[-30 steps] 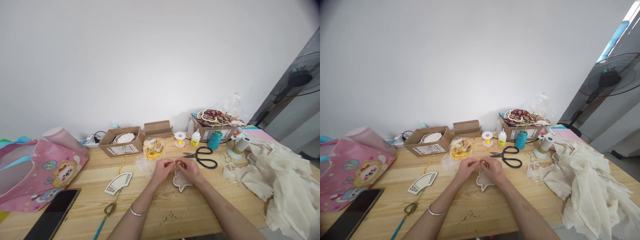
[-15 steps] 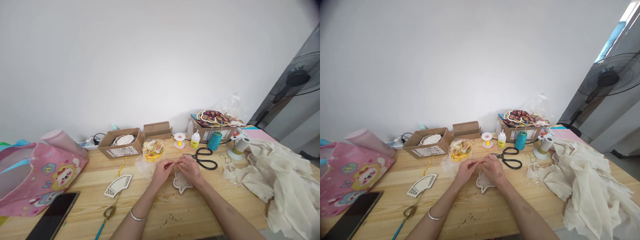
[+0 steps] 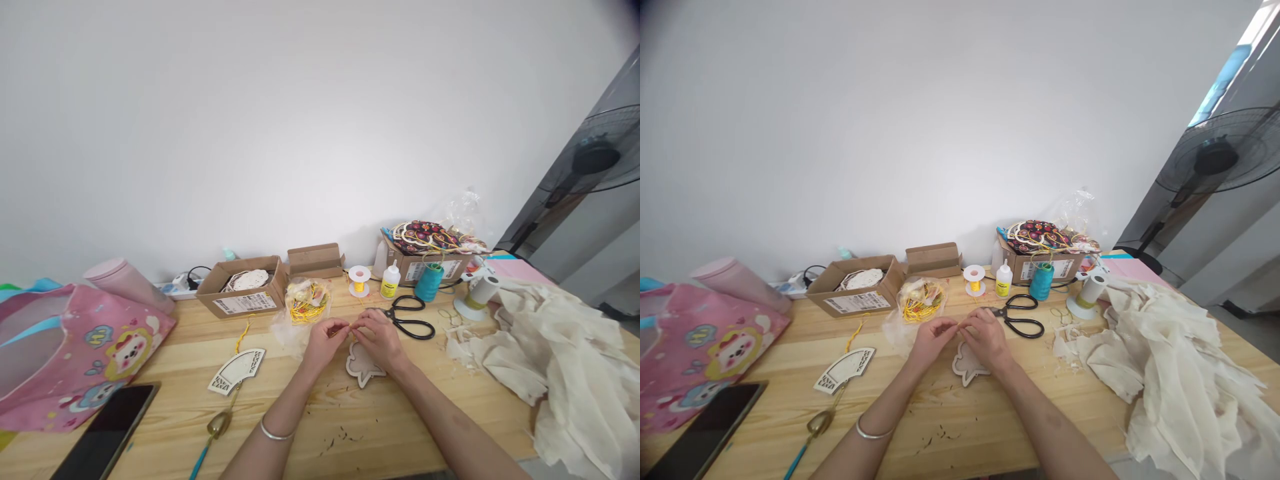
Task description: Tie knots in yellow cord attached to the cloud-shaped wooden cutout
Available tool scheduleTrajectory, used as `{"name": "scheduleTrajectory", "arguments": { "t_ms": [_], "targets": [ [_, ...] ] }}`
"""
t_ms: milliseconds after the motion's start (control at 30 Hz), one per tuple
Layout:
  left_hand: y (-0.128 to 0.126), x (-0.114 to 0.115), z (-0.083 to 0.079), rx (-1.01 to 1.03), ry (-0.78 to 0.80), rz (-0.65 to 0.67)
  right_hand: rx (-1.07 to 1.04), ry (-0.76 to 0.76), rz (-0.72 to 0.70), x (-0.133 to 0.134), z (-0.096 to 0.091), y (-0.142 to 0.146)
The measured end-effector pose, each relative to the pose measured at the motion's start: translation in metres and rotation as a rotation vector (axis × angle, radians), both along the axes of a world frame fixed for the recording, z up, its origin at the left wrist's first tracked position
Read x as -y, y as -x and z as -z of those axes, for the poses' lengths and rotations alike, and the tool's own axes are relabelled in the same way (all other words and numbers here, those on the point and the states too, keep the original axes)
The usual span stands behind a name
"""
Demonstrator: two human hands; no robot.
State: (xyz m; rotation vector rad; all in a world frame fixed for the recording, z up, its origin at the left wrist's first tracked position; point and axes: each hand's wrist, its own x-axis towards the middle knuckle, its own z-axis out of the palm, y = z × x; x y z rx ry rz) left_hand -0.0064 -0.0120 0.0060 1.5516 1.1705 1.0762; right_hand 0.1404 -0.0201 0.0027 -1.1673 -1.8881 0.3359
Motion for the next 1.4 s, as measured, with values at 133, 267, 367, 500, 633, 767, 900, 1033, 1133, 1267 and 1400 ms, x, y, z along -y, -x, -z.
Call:
{"name": "scheduleTrajectory", "arguments": {
  "t_ms": [133, 267, 367, 500, 633, 767, 900, 1033, 1133, 1267, 1400],
  "targets": [
    [0.0005, -0.0008, 0.0008, -0.007, 0.001, -0.010, 0.000, 0.004, -0.004, 0.0004, 0.0001, 0.0000],
    [0.0001, -0.0013, 0.0017, 0.029, 0.032, 0.000, -0.003, 0.004, -0.010, 0.0001, 0.0005, -0.0006],
    [0.0000, -0.0016, 0.0027, 0.056, 0.050, -0.004, -0.004, 0.005, -0.022, -0.0002, 0.0010, -0.0010],
    [0.0004, -0.0018, 0.0028, 0.047, 0.044, -0.018, -0.009, -0.008, -0.014, -0.0004, 0.0018, -0.0008],
    [0.0008, -0.0015, 0.0007, -0.018, 0.002, -0.017, -0.010, 0.002, -0.013, -0.0003, 0.0008, -0.0008],
    [0.0016, -0.0006, -0.0021, -0.090, -0.019, -0.016, 0.001, 0.027, -0.024, 0.0001, -0.0011, -0.0012],
    [0.0026, 0.0000, -0.0036, -0.123, -0.047, -0.013, -0.007, 0.035, -0.016, 0.0003, -0.0014, -0.0009],
    [0.0027, -0.0003, -0.0027, -0.103, -0.020, -0.024, -0.001, 0.042, -0.035, 0.0002, -0.0023, -0.0007],
    [0.0025, -0.0006, -0.0016, -0.057, -0.005, -0.023, -0.005, 0.043, -0.045, 0.0004, -0.0033, -0.0003],
    [0.0025, -0.0012, 0.0006, -0.011, 0.020, -0.034, -0.004, 0.028, -0.040, 0.0000, -0.0012, 0.0008],
    [0.0020, -0.0023, 0.0039, 0.024, 0.050, -0.040, 0.008, 0.008, -0.034, -0.0013, 0.0042, 0.0014]
  ]
}}
